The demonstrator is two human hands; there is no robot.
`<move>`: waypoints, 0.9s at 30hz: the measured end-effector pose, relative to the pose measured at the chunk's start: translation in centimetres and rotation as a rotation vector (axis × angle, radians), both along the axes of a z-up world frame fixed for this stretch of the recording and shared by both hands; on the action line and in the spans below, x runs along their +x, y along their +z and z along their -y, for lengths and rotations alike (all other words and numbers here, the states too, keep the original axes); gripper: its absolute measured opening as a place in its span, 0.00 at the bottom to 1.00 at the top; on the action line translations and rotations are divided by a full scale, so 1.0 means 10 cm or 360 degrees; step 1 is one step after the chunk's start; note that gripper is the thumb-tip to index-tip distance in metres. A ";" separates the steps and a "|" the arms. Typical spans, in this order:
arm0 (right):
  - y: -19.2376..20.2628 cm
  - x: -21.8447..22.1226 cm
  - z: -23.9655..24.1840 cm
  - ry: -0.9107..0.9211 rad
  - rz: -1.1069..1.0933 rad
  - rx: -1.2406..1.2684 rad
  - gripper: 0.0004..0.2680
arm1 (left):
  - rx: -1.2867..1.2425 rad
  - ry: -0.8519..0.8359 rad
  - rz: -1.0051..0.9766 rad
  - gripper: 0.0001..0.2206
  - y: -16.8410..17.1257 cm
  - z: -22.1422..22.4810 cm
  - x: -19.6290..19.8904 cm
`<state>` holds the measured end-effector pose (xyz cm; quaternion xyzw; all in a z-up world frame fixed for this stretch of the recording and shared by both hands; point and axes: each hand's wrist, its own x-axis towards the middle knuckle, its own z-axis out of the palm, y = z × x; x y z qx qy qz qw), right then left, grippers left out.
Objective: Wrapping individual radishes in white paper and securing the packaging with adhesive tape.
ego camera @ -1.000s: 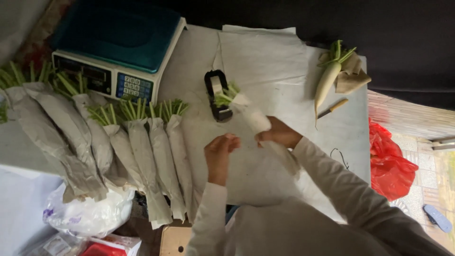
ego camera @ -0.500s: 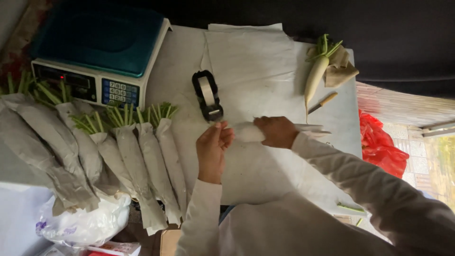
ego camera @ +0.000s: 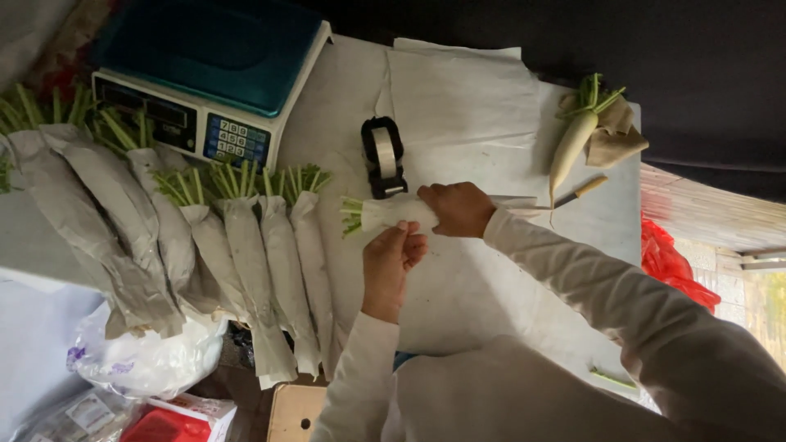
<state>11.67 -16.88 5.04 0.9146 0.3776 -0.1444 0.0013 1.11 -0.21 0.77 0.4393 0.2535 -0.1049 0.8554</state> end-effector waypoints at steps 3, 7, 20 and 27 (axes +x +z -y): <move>0.05 0.02 -0.02 -0.0028 -0.0043 0.0020 0.30 | 0.0047 -0.0046 -0.0031 0.12 0.06 -0.01 -0.03; 0.11 0.05 -0.05 -0.0025 -0.0066 -0.0002 0.28 | 0.0102 -0.0044 -0.0075 0.12 0.12 -0.04 -0.08; 0.11 0.04 -0.11 -0.0124 -0.0149 0.0031 0.27 | 0.1065 -0.0335 0.0283 0.12 -0.09 -0.14 0.06; 0.05 0.06 -0.09 -0.0182 -0.0272 0.0065 0.25 | 0.1299 -0.0351 0.0141 0.17 -0.53 -0.06 0.07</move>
